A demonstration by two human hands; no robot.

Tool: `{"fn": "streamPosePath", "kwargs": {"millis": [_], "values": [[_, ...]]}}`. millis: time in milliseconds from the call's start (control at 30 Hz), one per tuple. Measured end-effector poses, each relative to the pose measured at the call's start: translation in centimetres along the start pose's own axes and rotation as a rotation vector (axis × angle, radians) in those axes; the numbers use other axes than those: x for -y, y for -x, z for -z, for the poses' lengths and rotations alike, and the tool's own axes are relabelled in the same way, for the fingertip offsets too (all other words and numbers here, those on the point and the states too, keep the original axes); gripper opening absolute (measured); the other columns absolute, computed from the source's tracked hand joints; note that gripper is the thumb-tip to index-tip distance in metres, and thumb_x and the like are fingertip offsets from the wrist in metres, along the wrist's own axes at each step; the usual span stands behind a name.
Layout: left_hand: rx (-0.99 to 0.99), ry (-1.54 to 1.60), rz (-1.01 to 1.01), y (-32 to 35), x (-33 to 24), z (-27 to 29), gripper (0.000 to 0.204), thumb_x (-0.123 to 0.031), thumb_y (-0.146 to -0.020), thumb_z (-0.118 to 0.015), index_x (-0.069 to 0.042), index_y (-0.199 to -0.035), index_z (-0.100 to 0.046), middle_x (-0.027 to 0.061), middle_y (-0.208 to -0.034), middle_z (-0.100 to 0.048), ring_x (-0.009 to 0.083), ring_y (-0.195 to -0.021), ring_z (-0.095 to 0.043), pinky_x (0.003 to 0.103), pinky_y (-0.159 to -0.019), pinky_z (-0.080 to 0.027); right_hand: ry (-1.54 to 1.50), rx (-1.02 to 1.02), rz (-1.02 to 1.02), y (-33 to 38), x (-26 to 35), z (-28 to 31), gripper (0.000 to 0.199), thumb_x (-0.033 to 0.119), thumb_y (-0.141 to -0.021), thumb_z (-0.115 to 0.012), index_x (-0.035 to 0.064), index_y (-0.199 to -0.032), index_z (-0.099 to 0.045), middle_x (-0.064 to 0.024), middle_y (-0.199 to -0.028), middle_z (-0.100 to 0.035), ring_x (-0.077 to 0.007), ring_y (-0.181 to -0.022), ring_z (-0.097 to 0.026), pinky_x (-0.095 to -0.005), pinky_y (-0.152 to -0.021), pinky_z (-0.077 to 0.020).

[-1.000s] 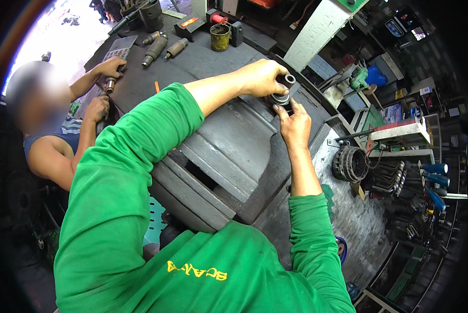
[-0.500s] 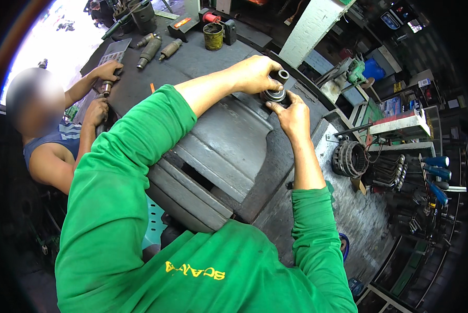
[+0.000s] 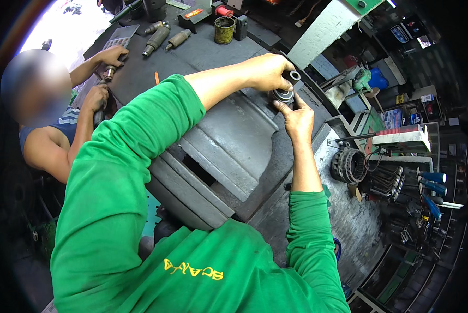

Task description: The person uses a hammer to tap a bearing into a metal housing, then removes the bearing and places it into a blue container. They then pick up a cylindrical shaft and fit the bearing onto it, rotating the assembly to check the fit.

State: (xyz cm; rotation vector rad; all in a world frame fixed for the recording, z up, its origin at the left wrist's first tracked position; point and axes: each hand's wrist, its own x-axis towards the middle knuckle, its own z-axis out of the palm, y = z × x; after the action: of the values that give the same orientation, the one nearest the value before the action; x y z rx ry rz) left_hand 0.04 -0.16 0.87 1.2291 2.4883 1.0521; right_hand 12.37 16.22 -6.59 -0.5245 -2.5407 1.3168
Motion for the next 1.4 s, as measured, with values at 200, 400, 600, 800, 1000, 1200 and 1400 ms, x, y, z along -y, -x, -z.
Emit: {"fn": "streamPosePath", "kwargs": {"millis": [200, 400, 600, 800, 1000, 1200, 1400], "values": [[0.053, 0.015, -0.019, -0.2, 0.2, 0.2, 0.056, -0.030, -0.089, -0.086, 0.003, -0.133, -0.072, 0.0244, -0.123, -0.077, 0.0367, -0.117, -0.075, 0.043, -0.101, -0.057, 0.058, -0.012, 0.042, 0.1, 1.0, 0.2, 0.079, 0.028, -0.075, -0.099, -0.0027, -0.141, -0.069, -0.0242, -0.126, -0.078, -0.0290, -0.117, -0.076, -0.0398, -0.105, -0.0563], [0.015, -0.012, -0.042, -0.2, 0.6, 0.0, 0.051, -0.028, -0.089, -0.086, 0.000, -0.130, -0.074, 0.0233, -0.117, -0.078, 0.0349, -0.112, -0.077, 0.043, -0.097, -0.059, 0.317, 0.187, 0.105, -1.3, 4.2, 2.2, 0.078, 0.027, -0.076, -0.097, -0.0078, -0.138, -0.066, -0.0274, -0.127, -0.076, -0.0344, -0.120, -0.075, -0.0423, -0.105, -0.0570], [0.019, 0.058, -0.036, 0.0, 0.6, 0.0, 0.047, -0.025, -0.089, -0.085, -0.002, -0.129, -0.075, 0.0207, -0.116, -0.080, 0.0333, -0.110, -0.078, 0.043, -0.094, -0.059, 0.383, 0.103, 0.087, -0.9, 4.0, 1.5, 0.089, 0.034, -0.074, -0.100, -0.0097, -0.142, -0.063, -0.0308, -0.135, -0.071, -0.0377, -0.128, -0.070, -0.0436, -0.109, -0.0545], [0.029, 0.063, -0.041, -0.1, 0.6, 0.1, 0.043, -0.026, -0.088, -0.086, -0.004, -0.125, -0.078, 0.0199, -0.114, -0.080, 0.0342, -0.108, -0.078, 0.043, -0.094, -0.060, 0.239, 0.078, 0.116, -1.4, 1.7, 0.8, 0.091, 0.034, -0.074, -0.101, -0.0107, -0.143, -0.062, -0.0314, -0.139, -0.069, -0.0367, -0.132, -0.068, -0.0434, -0.113, -0.0518], [0.024, 0.059, -0.033, -0.1, 0.6, 0.0, 0.047, -0.027, -0.089, -0.086, -0.005, -0.130, -0.076, 0.0192, -0.117, -0.080, 0.0337, -0.110, -0.077, 0.042, -0.096, -0.060, 0.172, 0.051, 0.083, -1.3, 1.0, 0.4, 0.093, 0.032, -0.073, -0.102, -0.0103, -0.145, -0.061, -0.0316, -0.142, -0.067, -0.0377, -0.135, -0.066, -0.0436, -0.115, -0.0505], [0.031, 0.072, -0.006, 0.1, 0.5, 0.1, 0.056, -0.029, -0.090, -0.085, -0.006, -0.139, -0.071, 0.0194, -0.124, -0.078, 0.0323, -0.116, -0.076, 0.042, -0.100, -0.058, 0.070, 0.052, 0.086, -1.3, 0.5, 0.0, 0.092, 0.028, -0.074, -0.102, -0.0100, -0.146, -0.060, -0.0294, -0.136, -0.072, -0.0333, -0.129, -0.070, -0.0415, -0.112, -0.0526], [0.025, 0.088, -0.024, 0.1, 0.6, 0.2, 0.053, -0.029, -0.091, -0.085, -0.006, -0.137, -0.072, 0.0182, -0.123, -0.079, 0.0315, -0.116, -0.076, 0.042, -0.100, -0.058, -0.104, 0.026, 0.105, -1.5, -0.5, -0.9, 0.089, 0.025, -0.076, -0.101, -0.0091, -0.147, -0.060, -0.0258, -0.128, -0.076, -0.0279, -0.120, -0.073, -0.0382, -0.108, -0.0548]]}}
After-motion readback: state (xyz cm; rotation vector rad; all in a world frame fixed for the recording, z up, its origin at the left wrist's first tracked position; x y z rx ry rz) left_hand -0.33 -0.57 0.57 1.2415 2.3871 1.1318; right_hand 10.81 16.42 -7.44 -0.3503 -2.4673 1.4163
